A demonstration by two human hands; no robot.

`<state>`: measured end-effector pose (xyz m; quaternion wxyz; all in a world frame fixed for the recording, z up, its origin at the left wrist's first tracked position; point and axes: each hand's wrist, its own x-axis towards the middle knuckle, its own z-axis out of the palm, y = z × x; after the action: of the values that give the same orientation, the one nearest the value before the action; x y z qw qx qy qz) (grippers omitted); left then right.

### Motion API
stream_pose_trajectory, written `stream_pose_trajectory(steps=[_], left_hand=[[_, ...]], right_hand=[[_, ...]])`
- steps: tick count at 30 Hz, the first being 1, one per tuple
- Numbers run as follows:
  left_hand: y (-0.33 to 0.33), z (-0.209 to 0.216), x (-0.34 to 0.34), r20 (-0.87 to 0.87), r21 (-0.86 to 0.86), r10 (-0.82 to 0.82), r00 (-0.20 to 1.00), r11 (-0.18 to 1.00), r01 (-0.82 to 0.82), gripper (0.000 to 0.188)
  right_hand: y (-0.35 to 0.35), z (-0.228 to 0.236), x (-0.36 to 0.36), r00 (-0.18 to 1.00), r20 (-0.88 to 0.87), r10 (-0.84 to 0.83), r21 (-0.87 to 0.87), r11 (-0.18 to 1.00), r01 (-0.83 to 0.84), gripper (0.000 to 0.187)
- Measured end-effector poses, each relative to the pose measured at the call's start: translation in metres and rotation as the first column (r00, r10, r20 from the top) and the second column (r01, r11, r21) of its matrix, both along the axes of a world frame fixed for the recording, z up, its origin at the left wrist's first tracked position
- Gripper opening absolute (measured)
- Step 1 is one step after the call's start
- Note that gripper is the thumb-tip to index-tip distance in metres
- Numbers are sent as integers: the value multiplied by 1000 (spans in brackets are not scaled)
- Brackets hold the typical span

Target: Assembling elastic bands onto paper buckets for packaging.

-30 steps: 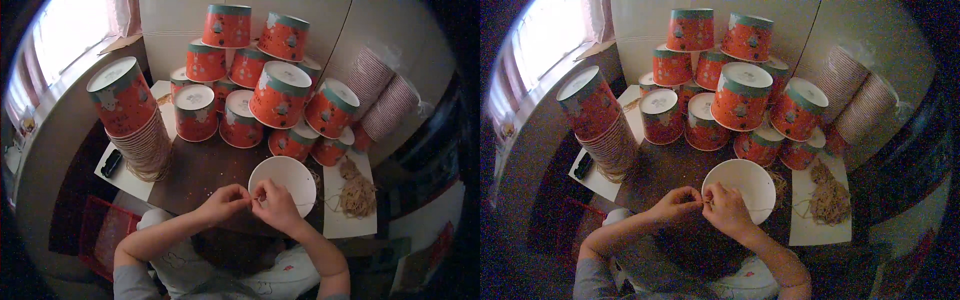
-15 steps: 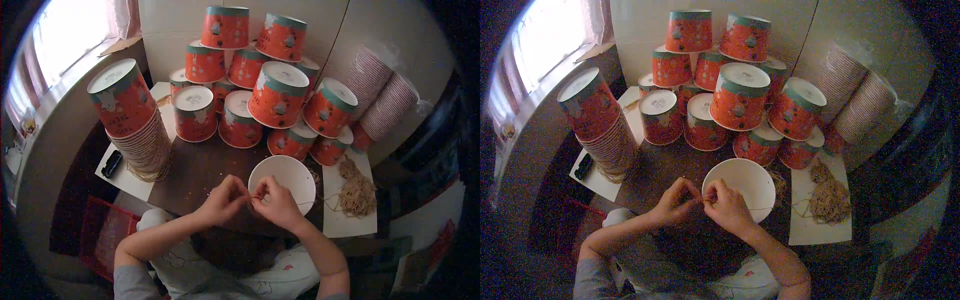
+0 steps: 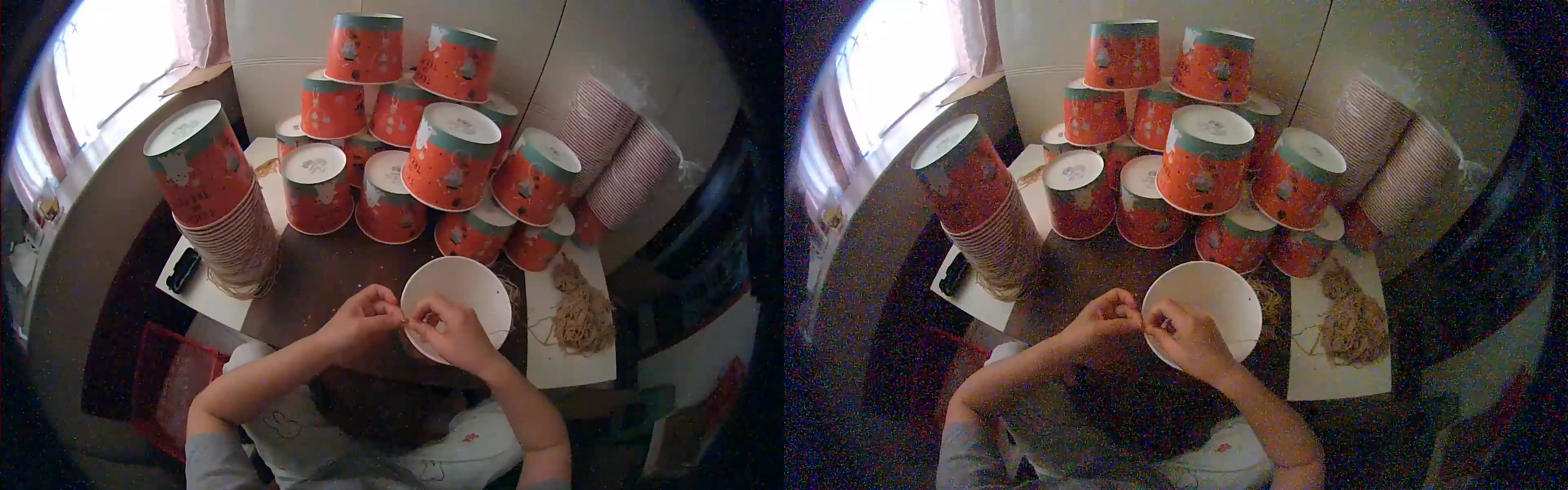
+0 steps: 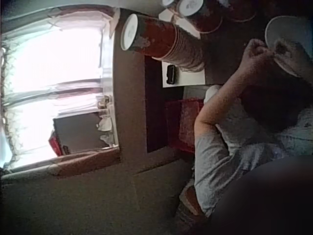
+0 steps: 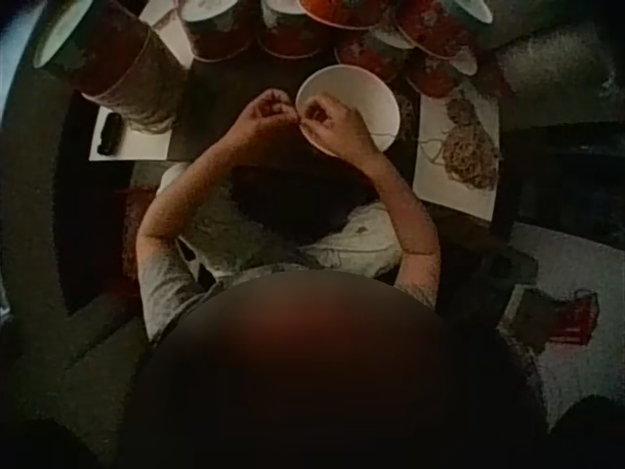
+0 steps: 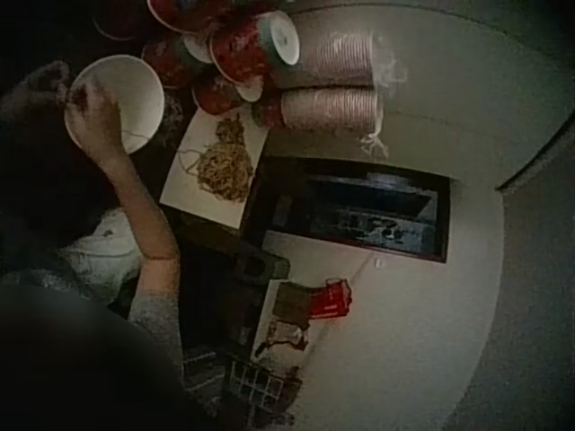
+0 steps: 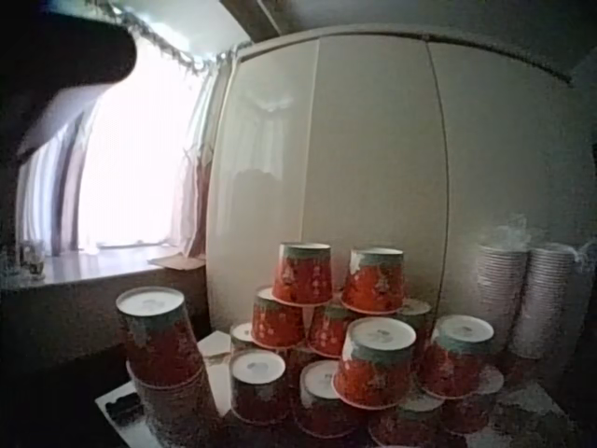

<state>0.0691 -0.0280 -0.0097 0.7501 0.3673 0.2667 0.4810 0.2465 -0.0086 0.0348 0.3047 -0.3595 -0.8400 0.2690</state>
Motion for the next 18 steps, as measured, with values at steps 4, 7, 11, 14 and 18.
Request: stream_pose_trajectory(steps=[4,7,11,14,18], left_hand=[[0,-3,-2,65,-29,5,998,1000,-3,23],[0,-4,-2,75,-34,5,997,999,-3,23],[-2,2,-2,21,-36,-14,1000,999,15,23],[-2,3,-3,-4,-46,-19,1000,999,19,23],[-3,4,-4,-19,-65,-14,1000,998,12,23]], right_hand=[[-5,17,-1,1000,-21,12,-96,995,-14,15],[-5,16,-1,1000,14,11,13,1000,-11,12],[-1,7,-2,997,-35,71,188,980,-63,11],[0,7,-2,995,-16,99,222,971,-93,11],[1,4,-3,996,11,94,231,968,-94,10]])
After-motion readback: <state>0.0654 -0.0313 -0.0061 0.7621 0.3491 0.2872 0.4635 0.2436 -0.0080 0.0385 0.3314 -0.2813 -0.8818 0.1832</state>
